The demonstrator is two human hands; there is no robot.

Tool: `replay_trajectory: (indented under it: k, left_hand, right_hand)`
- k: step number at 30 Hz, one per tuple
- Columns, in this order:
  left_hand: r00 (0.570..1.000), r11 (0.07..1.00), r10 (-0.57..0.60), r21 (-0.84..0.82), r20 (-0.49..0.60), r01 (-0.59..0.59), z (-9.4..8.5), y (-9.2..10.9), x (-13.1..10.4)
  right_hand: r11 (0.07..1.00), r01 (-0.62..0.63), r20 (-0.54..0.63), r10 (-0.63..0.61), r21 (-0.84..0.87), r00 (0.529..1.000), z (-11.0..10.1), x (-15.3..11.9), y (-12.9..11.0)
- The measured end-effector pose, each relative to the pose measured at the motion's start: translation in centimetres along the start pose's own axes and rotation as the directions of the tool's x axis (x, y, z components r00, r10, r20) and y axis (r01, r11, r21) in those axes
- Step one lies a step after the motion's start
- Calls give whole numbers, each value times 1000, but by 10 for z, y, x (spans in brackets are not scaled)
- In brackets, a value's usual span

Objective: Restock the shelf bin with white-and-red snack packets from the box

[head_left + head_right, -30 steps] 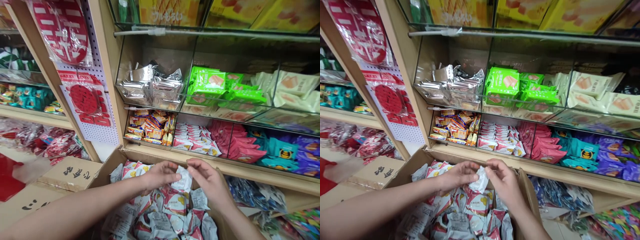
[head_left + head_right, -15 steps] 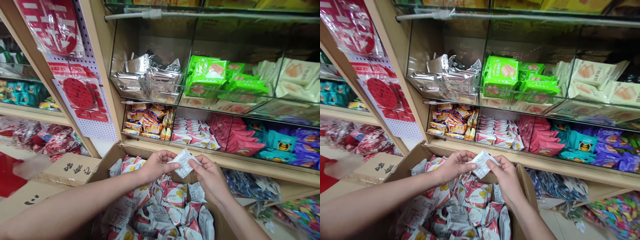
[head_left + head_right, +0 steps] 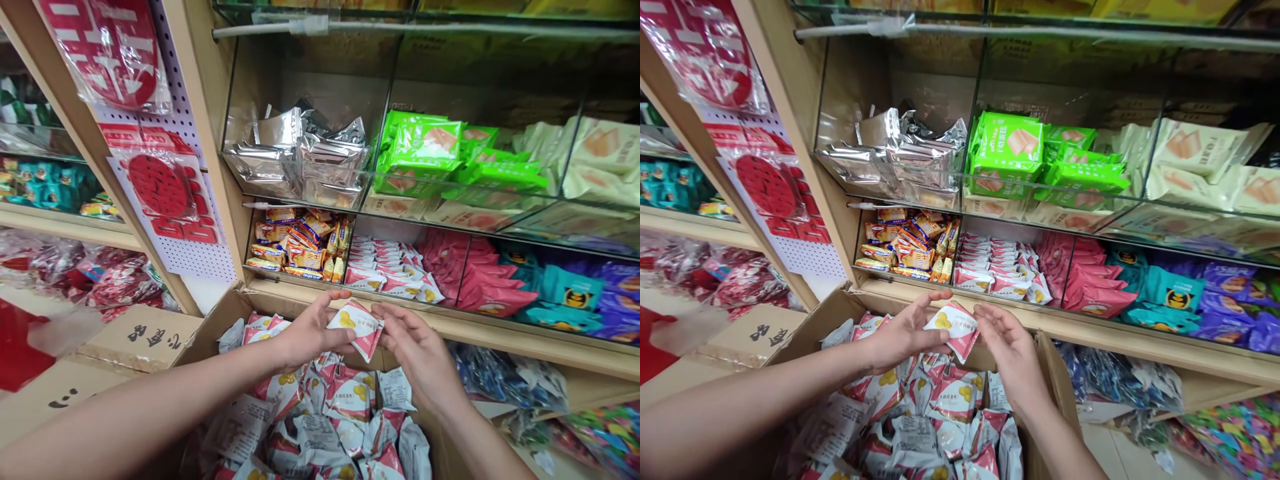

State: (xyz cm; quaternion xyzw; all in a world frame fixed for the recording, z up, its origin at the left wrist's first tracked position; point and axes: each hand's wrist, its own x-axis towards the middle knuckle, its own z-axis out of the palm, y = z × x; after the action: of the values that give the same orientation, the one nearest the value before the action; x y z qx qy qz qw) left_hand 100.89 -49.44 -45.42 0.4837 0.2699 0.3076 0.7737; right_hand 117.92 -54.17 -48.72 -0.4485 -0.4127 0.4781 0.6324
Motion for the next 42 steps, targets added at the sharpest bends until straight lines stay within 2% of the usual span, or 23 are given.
replay_trajectory:
  k: [4, 8, 10, 13, 15, 17, 19, 22, 28, 31, 34, 36, 37, 39, 40, 42]
  left_hand:
    - [1000, 1000, 2, 18, 11, -2, 1, -6, 2]
    - [999, 995, -45, 89, -5, 45, 1, -7, 1]
    - [999, 996, -28, 89, -33, 31, 2, -7, 1]
    - [998, 995, 3, 96, -64, 3, 3, -8, 2]
    - [994, 989, 47, 142, -101, -32, 2, -8, 5]
    - [983, 978, 100, 195, -157, -68, 0, -8, 9]
    - [973, 967, 132, 238, -189, -85, -2, -7, 12]
    - [977, 968, 124, 237, -171, -82, -3, -6, 13]
    - [987, 983, 11, 181, -163, 19, 2, -3, 10]
    - [979, 989, 69, 145, -193, -41, 4, -6, 10]
    - [979, 982, 100, 175, -176, -69, 3, -11, 10]
    - [985, 974, 76, 221, -154, -41, 2, -14, 10]
    - [987, 970, 63, 240, -147, -26, 2, -15, 9]
    - [990, 964, 41, 265, -132, -5, 0, -16, 9]
    - [992, 963, 36, 270, -123, -1, 0, -16, 8]
    - [995, 963, 30, 269, -96, -3, -1, -17, 8]
  right_hand:
    - [994, -48, -17, 47, -99, 999, 1, 4, 3]
    - [991, 28, -6, -29, -132, 1000, 2, 0, 4]
    - [991, 41, 28, -37, -129, 999, 3, -3, 4]
    - [989, -1, 117, 19, -148, 993, 3, -6, 5]
    - [981, -12, 181, 48, -193, 982, 2, -6, 4]
    - [971, 23, 200, 26, -239, 979, 1, -6, 2]
    - [962, 85, 166, -43, -259, 985, 0, -4, 0]
    - [970, 118, 80, -103, -214, 991, 0, -2, -2]
    - [998, 50, -61, -52, -31, 997, 3, -1, -7]
    - [999, 32, -25, -32, 10, 999, 7, -5, -5]
    - [999, -4, 46, 6, -41, 999, 9, -7, 1]
    - [994, 54, 44, -50, -95, 998, 5, -6, -2]
    - [982, 121, 26, -118, -148, 993, 1, -3, -7]
    - [886, 286, -4, -309, -365, 951, -12, 6, -26]
    - [776, 350, 1, -411, -524, 912, -20, 13, -39]
    - [422, 356, 87, -536, -834, 840, -36, 30, -68]
